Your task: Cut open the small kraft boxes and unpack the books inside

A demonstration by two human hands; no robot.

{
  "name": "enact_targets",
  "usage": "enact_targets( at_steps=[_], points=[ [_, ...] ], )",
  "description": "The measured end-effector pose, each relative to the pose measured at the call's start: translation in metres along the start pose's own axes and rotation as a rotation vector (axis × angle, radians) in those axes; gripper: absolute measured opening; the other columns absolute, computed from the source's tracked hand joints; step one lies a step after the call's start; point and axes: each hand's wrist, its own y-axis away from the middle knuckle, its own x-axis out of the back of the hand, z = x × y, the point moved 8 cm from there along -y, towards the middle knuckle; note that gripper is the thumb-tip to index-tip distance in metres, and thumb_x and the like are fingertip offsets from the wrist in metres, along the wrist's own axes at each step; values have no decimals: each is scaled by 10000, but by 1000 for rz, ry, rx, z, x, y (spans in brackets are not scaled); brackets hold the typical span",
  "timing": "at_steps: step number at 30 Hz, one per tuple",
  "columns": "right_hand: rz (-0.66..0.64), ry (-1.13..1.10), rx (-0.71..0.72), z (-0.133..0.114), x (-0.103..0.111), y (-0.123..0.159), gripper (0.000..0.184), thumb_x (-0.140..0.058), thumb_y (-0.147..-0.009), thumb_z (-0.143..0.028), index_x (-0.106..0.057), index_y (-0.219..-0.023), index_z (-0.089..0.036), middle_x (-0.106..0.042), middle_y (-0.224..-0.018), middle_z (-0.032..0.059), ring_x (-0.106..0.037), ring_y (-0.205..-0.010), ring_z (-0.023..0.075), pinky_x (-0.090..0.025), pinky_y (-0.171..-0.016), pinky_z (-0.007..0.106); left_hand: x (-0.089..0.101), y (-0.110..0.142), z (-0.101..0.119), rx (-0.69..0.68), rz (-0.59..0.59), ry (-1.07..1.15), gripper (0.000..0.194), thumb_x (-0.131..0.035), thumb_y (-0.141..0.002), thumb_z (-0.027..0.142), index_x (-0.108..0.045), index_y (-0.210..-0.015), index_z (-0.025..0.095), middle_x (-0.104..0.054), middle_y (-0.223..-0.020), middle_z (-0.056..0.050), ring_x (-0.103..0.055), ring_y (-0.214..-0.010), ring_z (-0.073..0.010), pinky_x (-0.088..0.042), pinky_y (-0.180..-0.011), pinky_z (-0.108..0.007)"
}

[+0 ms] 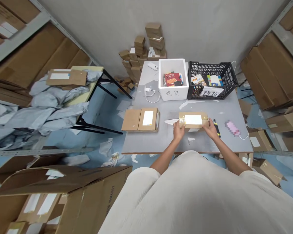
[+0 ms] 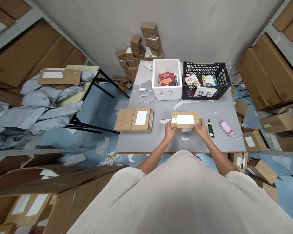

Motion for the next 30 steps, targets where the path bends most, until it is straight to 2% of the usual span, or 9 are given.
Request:
enact_targets(
  at_steps=[4,8,11,16,18,22,24,27,30],
  points=[
    [84,-5,29,7,28,7,1047,-730,-854,-625,-404,-1735,-162,-612,-1629,215,-610,-1490,414,-480,-1254,592,-21,5,17,-57,-35,8,564,-705,-1007,309,-562,-1550,247,-572,-1482,-155,-609,-1405,-310,-508,-1210,-449],
    [113,8,63,13,43,8,972,-705,-872,-628,-467,-1712,-201,-566,-1686,176,-577,-1518,405,-481,-1256,585,-35,9,26,-85,-55,13,572,-700,-1013,301,-552,-1563,261,-575,-1480,-146,-588,-1427,-302,-501,-1219,-445],
    [87,8,29,24,42,4,943,-692,-882,-620,-489,-1701,-200,-574,-1682,168,-576,-1518,396,-462,-1263,591,-41,8,24,-74,-42,4,568,-714,-1004,300,-562,-1549,251,-575,-1475,-150,-576,-1451,-307,-487,-1229,-440],
    [-57,25,-6,42,24,-3,949,-744,-850,-553,-484,-1706,-239,-610,-1652,152,-627,-1450,378,-473,-1245,582,-46,5,-2,85,-55,-64,576,-732,-981,328,-571,-1521,209,-571,-1489,-190,-638,-1367,-342,-517,-1178,-475],
    [-95,9,7,46,21,-5,937,-743,-863,-559,-477,-1711,-261,-584,-1680,145,-648,-1418,364,-502,-1220,567,-44,6,-7,98,-57,-101,593,-719,-984,352,-553,-1537,218,-580,-1494,-193,-633,-1370,-356,-514,-1179,-503],
    [-129,-86,5,61,25,-12,770,-624,-954,-619,-574,-1634,-261,-619,-1641,145,-694,-1331,323,-533,-1179,532,-37,14,8,-14,-12,-208,640,-694,-985,333,-514,-1593,245,-561,-1549,-190,-514,-1512,-376,-439,-1256,-550],
    [-80,-87,-3,75,36,-18,675,-588,-965,-611,-677,-1518,-234,-673,-1561,158,-698,-1306,322,-527,-1181,535,-36,21,21,-109,-18,-284,537,-641,-1014,302,-575,-1546,266,-539,-1593,-180,-465,-1557,-372,-393,-1288,-571],
    [24,-1,-66,107,56,-29,570,-619,-916,-543,-769,-1345,-200,-728,-1420,176,-710,-1222,345,-527,-1169,559,-47,36,37,-247,-141,-358,377,-562,-1051,262,-693,-1403,299,-606,-1536,-149,-491,-1536,-349,-355,-1313,-580],
    [44,108,-139,139,67,-35,499,-650,-864,-427,-777,-1274,-173,-728,-1337,185,-697,-1187,356,-527,-1153,544,-55,47,44,-300,-203,-403,397,-584,-1037,261,-703,-1414,292,-642,-1494,-159,-496,-1539,-360,-330,-1335,-596]
  ],
)
